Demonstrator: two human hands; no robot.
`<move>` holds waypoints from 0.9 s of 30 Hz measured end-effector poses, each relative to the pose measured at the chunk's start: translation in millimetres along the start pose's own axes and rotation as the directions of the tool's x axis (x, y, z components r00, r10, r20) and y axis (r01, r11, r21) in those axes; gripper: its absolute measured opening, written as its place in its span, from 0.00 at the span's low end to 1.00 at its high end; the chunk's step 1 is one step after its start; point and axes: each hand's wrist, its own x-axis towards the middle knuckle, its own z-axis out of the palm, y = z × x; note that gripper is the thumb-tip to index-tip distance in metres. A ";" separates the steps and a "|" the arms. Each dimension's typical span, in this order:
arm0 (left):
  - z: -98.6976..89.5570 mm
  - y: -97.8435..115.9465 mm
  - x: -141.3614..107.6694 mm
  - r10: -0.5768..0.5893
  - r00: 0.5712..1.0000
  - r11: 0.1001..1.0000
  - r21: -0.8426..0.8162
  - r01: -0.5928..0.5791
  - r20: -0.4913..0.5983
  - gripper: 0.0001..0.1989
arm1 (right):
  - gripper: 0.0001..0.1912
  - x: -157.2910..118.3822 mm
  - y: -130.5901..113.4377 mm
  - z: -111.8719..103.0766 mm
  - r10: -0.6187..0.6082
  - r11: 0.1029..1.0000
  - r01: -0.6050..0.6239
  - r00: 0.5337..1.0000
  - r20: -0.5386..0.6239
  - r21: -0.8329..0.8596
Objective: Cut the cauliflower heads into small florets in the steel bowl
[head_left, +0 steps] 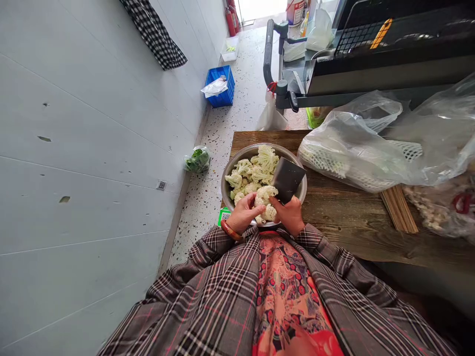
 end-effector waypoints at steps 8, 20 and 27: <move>4.9 -8.4 0.2 0.009 0.998 0.997 0.080 -0.004 -0.062 0.21 | 0.15 2.8 6.8 7.4 0.199 0.956 -0.196 0.980 0.007 0.218; -6.8 0.6 -2.3 -0.033 0.997 0.963 -0.268 0.014 -0.067 0.24 | 0.20 31.3 24.7 7.3 0.052 0.999 -0.051 0.997 0.060 -0.019; -16.6 -3.9 -2.4 0.031 0.988 0.994 -0.100 -0.046 -0.148 0.28 | 0.17 22.1 4.0 8.9 -0.050 0.999 0.052 0.965 0.259 0.000</move>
